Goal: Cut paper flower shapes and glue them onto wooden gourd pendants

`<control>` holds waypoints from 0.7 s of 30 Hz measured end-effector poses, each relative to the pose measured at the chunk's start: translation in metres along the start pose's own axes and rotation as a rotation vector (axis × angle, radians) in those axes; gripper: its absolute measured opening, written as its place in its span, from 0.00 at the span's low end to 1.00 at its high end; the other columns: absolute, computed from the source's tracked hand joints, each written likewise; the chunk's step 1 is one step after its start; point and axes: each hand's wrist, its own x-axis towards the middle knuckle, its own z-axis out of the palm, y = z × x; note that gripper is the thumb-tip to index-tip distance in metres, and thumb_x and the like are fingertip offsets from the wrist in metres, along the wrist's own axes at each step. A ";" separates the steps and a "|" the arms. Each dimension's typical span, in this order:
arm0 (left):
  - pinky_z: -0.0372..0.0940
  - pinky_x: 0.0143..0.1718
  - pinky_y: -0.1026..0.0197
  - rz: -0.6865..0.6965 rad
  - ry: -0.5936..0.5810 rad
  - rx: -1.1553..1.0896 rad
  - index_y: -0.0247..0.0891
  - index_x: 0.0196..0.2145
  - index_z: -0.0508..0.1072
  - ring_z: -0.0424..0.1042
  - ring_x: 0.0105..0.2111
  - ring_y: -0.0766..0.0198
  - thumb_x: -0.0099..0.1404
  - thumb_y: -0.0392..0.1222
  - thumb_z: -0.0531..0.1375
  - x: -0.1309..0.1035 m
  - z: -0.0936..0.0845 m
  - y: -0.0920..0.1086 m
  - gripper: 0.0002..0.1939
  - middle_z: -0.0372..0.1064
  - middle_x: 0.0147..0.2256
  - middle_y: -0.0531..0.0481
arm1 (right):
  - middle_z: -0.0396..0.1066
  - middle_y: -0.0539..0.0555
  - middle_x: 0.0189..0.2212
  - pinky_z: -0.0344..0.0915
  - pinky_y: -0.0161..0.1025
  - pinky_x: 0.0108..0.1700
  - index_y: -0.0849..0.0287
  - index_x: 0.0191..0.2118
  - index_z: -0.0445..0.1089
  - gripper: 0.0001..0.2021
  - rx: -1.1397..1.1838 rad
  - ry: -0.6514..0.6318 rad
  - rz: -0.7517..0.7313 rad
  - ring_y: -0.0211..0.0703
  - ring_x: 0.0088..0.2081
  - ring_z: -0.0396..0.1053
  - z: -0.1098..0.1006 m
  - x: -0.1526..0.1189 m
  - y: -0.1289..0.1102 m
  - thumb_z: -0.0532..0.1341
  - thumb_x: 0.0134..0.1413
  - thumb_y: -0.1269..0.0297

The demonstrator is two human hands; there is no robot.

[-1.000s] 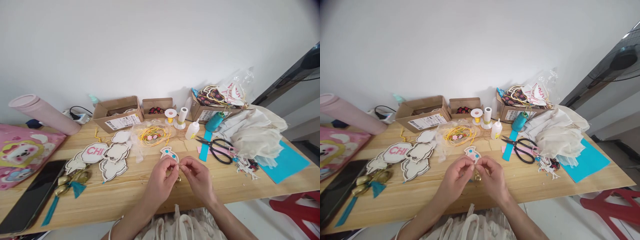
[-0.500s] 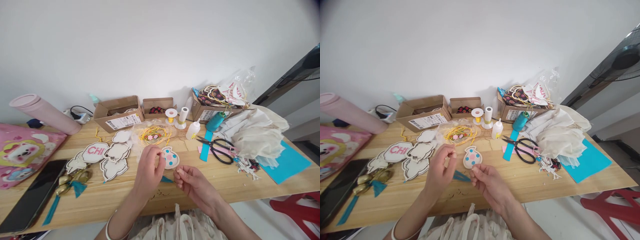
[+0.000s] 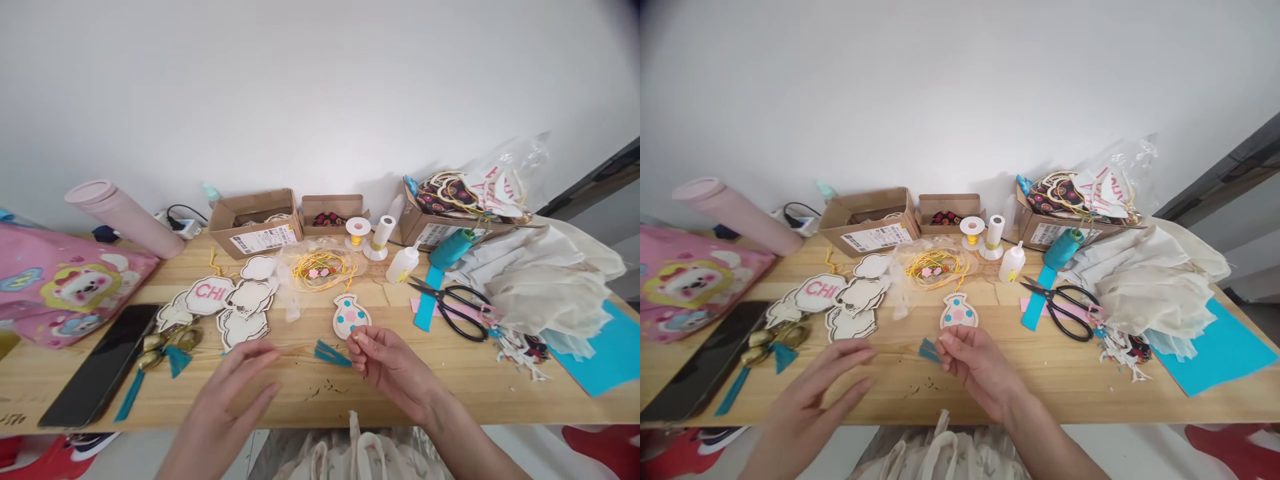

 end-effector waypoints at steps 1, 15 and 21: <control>0.66 0.40 0.59 0.034 0.025 -0.042 0.45 0.41 0.74 0.70 0.40 0.58 0.59 0.43 0.59 0.003 0.009 0.006 0.11 0.69 0.40 0.47 | 0.59 0.47 0.22 0.53 0.28 0.26 0.64 0.23 0.65 0.13 -0.006 -0.013 0.010 0.28 0.23 0.54 0.004 0.002 0.002 0.69 0.41 0.61; 0.67 0.32 0.65 0.263 0.118 -0.297 0.41 0.27 0.74 0.71 0.32 0.65 0.59 0.34 0.59 0.060 0.053 0.054 0.06 0.70 0.28 0.52 | 0.60 0.47 0.21 0.52 0.29 0.29 0.64 0.26 0.68 0.13 -0.067 0.024 -0.089 0.29 0.24 0.54 0.008 0.004 0.009 0.67 0.44 0.59; 0.62 0.50 0.55 0.324 0.140 -0.252 0.41 0.29 0.70 0.68 0.32 0.65 0.62 0.32 0.55 0.062 0.063 0.047 0.07 0.68 0.27 0.53 | 0.58 0.46 0.19 0.51 0.31 0.29 0.62 0.22 0.65 0.16 -0.138 0.097 -0.169 0.31 0.24 0.53 0.014 0.009 0.012 0.67 0.42 0.55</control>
